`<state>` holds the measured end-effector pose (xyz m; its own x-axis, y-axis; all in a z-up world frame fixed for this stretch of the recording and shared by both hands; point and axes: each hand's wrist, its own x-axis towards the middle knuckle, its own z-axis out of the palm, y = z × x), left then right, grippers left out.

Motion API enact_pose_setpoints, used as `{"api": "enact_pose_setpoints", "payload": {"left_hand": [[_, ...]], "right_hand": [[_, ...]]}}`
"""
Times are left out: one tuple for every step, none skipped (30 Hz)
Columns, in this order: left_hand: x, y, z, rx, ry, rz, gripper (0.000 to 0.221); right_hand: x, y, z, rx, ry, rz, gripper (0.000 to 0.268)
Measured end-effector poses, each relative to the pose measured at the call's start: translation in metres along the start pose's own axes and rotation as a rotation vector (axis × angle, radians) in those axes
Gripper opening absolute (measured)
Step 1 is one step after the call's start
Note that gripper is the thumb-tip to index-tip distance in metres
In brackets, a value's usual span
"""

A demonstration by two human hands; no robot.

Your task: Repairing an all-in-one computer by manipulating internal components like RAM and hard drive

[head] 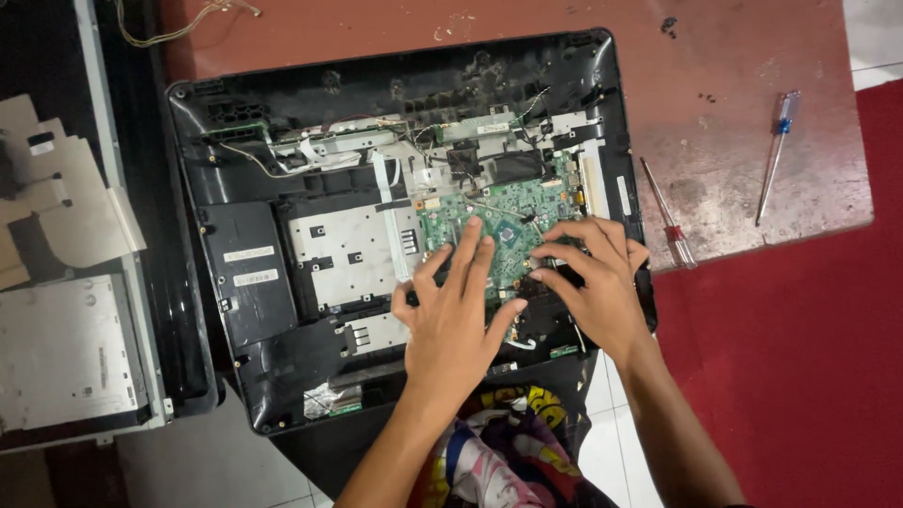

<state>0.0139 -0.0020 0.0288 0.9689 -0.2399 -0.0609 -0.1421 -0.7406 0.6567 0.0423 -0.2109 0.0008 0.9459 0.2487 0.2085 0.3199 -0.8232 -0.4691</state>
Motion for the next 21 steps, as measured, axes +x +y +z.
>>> {"api": "enact_pose_setpoints", "payload": {"left_hand": [[0.0,0.001,0.0,0.004,0.002,0.001,0.07],[0.001,0.001,0.0,0.008,0.004,0.002,0.07],[0.001,0.002,0.0,0.009,0.003,0.004,0.07],[0.001,0.002,0.0,0.018,-0.002,-0.002,0.07],[0.002,0.002,-0.001,0.029,-0.007,-0.009,0.069],[0.002,0.003,-0.001,0.031,-0.007,-0.008,0.069],[0.002,0.003,-0.001,0.032,-0.01,-0.013,0.069],[0.002,0.004,-0.001,0.034,-0.012,-0.018,0.069],[0.002,0.005,-0.003,0.037,-0.012,-0.019,0.069],[0.003,0.006,-0.004,0.023,-0.025,-0.03,0.069],[0.003,0.007,-0.005,0.01,-0.039,-0.042,0.068],[0.003,0.006,-0.004,0.012,-0.038,-0.044,0.068],[0.003,0.006,-0.003,0.029,-0.031,-0.035,0.069],[0.002,0.005,-0.002,0.046,-0.025,-0.026,0.069],[0.002,0.004,0.001,0.05,-0.02,-0.03,0.069],[0.001,0.003,0.003,0.055,0.006,-0.013,0.07],[-0.001,0.001,0.004,0.064,0.038,-0.002,0.071],[-0.001,0.0,0.007,0.072,0.049,-0.011,0.071],[-0.002,0.0,0.009,0.082,0.076,0.005,0.072],[-0.003,-0.002,0.01,0.093,0.103,0.02,0.073],[-0.003,-0.003,0.012,0.104,0.123,-0.004,0.073]], "right_hand": [[0.001,-0.001,-0.002,0.01,0.012,0.002,0.018],[0.002,-0.002,-0.003,0.02,0.023,0.003,0.018],[0.002,-0.002,-0.002,0.02,0.026,0.005,0.018],[0.001,-0.001,-0.001,0.027,0.027,0.01,0.019],[0.001,0.0,0.0,0.034,0.028,0.015,0.02],[0.002,-0.003,-0.002,0.035,0.03,0.016,0.02],[0.003,-0.006,-0.004,0.044,0.028,0.026,0.02],[0.004,-0.009,-0.006,0.054,0.025,0.035,0.02],[0.004,-0.008,-0.006,0.056,0.026,0.034,0.02],[0.003,-0.008,-0.006,0.057,0.022,0.035,0.021],[0.003,-0.008,-0.006,0.057,0.017,0.035,0.021],[0.003,-0.008,-0.006,0.06,0.018,0.034,0.021],[0.003,-0.008,-0.007,0.067,0.021,0.029,0.021],[0.004,-0.008,-0.007,0.074,0.023,0.024,0.021],[0.001,-0.002,-0.004,0.079,0.024,0.019,0.021],[-0.002,0.004,-0.001,0.075,0.023,0.015,0.022],[-0.002,0.008,0.004,0.075,0.021,0.004,0.023],[-0.003,0.009,0.004,0.084,0.02,-0.01,0.023],[-0.002,0.01,0.005,0.083,0.017,-0.013,0.023],[-0.001,0.01,0.006,0.081,0.014,-0.017,0.022],[-0.001,0.008,0.003,0.097,0.006,-0.045,0.022]]}}
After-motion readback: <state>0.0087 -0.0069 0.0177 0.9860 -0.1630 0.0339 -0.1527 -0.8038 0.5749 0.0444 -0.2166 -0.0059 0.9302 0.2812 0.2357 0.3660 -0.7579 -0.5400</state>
